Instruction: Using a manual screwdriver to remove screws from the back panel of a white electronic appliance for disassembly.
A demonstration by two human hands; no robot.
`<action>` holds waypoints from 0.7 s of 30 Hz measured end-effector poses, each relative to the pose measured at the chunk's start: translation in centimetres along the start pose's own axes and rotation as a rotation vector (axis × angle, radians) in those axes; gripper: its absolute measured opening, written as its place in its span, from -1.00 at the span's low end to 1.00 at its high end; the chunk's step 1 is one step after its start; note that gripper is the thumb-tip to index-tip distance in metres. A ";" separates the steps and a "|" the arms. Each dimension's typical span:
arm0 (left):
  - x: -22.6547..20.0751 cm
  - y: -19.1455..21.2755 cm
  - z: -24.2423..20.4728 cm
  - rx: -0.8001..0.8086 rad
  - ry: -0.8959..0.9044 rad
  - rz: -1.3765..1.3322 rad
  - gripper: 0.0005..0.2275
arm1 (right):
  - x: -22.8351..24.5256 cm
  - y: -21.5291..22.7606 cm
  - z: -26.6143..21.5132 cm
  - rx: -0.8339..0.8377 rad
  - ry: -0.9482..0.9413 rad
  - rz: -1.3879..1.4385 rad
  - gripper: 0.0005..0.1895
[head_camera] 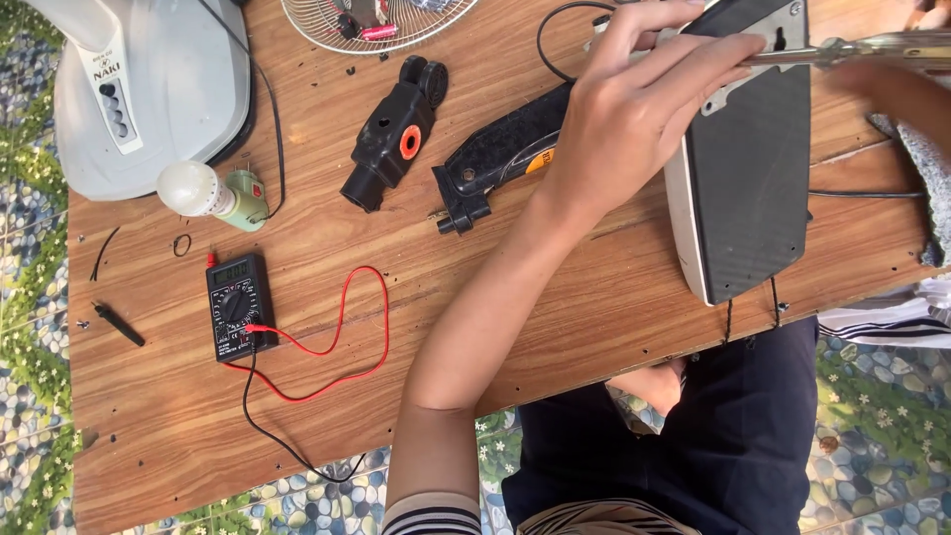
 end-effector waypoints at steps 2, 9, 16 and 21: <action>0.3 -0.3 0.1 -0.016 -0.046 -0.007 -0.78 | 0.3 -0.1 -0.4 -0.060 0.113 -0.032 -0.69; 0.4 -0.1 0.1 0.004 -0.038 -0.010 -0.79 | 1.8 0.8 -5.2 -0.252 0.458 -0.114 -0.73; -0.9 0.5 0.8 0.104 -0.023 0.056 -0.75 | 6.4 1.6 -6.1 -0.252 0.720 -0.224 -0.70; -1.0 0.5 0.8 0.076 -0.018 0.128 -0.82 | 6.4 -1.4 -3.3 -0.098 0.314 0.236 -0.53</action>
Point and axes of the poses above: each hand's wrist, its own z-axis towards the middle knuckle, its own y-axis out of the back of the hand, x = y × z, the point moved 1 cm from there along z, towards the middle knuckle, and after that the axes turned 4 degrees about -x, right-handed, at the moved point
